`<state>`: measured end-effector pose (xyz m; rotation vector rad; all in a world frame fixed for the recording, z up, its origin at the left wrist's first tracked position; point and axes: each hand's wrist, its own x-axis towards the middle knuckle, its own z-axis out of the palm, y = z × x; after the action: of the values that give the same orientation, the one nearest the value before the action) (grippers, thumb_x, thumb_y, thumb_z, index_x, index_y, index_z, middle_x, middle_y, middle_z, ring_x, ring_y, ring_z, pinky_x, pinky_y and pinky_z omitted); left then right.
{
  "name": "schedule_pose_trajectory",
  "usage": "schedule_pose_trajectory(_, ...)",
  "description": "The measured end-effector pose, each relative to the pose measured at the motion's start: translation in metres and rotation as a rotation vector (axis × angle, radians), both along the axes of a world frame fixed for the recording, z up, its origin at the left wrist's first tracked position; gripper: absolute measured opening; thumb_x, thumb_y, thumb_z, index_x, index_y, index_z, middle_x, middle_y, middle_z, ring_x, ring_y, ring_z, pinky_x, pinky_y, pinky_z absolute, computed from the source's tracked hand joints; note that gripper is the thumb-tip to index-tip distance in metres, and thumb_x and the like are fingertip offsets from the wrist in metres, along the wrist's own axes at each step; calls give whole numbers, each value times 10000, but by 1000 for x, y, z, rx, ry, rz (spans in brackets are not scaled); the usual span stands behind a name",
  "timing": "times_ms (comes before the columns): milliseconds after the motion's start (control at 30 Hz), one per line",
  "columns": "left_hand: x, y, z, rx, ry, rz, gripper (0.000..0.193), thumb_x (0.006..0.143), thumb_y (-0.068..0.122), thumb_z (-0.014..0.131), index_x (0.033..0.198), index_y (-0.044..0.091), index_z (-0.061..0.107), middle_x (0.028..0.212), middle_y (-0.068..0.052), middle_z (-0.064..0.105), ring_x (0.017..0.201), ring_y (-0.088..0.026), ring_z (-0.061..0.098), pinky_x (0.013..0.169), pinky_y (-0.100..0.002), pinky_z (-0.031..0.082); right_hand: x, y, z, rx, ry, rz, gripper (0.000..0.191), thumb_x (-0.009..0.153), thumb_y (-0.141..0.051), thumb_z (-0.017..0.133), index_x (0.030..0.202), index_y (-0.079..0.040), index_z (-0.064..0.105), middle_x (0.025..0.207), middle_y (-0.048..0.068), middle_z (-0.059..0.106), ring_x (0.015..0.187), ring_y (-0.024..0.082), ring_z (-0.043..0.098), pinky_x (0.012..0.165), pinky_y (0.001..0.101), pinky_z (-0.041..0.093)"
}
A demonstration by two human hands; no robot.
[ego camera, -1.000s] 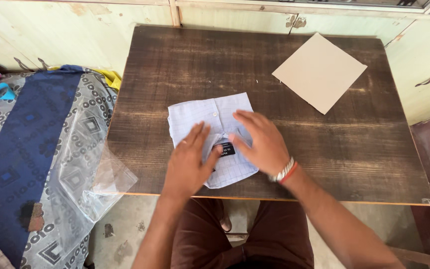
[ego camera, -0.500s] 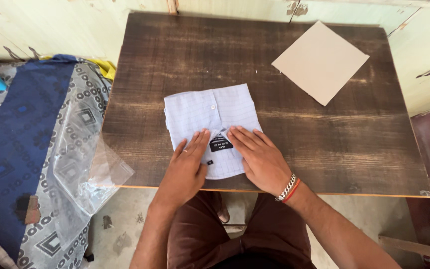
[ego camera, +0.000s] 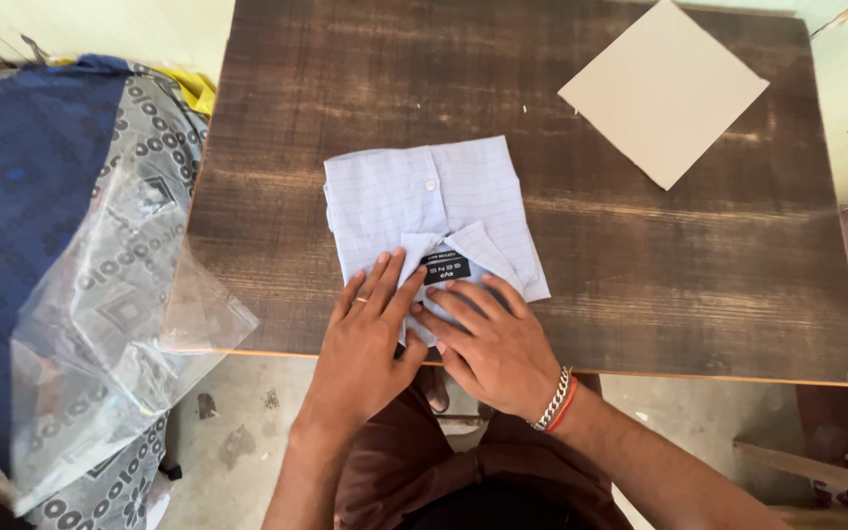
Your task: The person folds a light blue checkered shirt on a wooden table, aligning the sleeves and collar, then folds it into a compact rectangle. The person then folds a pair of grey trousers on the same table, aligning the legs and folding them into a neat stack.
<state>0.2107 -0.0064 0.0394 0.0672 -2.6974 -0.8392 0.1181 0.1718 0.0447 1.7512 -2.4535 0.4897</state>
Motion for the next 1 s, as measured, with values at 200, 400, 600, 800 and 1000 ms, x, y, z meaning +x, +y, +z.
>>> schedule_pose_trajectory(200,2,0,-7,17,-4,2,655,790,131,623,1436,60,545,1582,-210,437,1485,-336,396,1227,-508,251,11,-1,-13,31,17,-96,492,953,-304,573,1407,-117,601,1425,62,582,1389,243,456,1193,524,218)
schedule_pose_trajectory(400,3,-5,-10,84,11,-21,667,825,180,668,1468,74,531,1590,-209,431,1493,-343,387,1225,-501,250,18,9,-26,29,122,-109,496,1027,-313,543,1467,-86,576,1546,52,534,1471,185,421,1225,479,198)
schedule_pose_trajectory(600,3,-4,-15,70,10,5,672,857,222,687,1481,55,504,1593,-197,439,1498,-329,395,1230,-495,261,32,20,-33,13,70,-116,506,1021,-374,561,1420,-66,606,1509,85,565,1444,225,468,1189,461,318)
schedule_pose_trajectory(800,4,-5,-20,83,2,-10,551,873,217,676,1398,80,580,1585,-222,442,1497,-341,395,1231,-501,256,31,21,-38,21,58,-134,520,1014,-386,582,1413,-53,610,1495,100,571,1423,231,495,1184,458,334)
schedule_pose_trajectory(1000,3,-6,-23,51,0,-21,263,894,220,671,1119,82,677,1578,-262,434,1504,-360,389,1235,-518,243,31,20,-43,13,78,-130,527,1010,-395,593,1414,-58,613,1496,100,571,1414,240,504,1176,458,345)
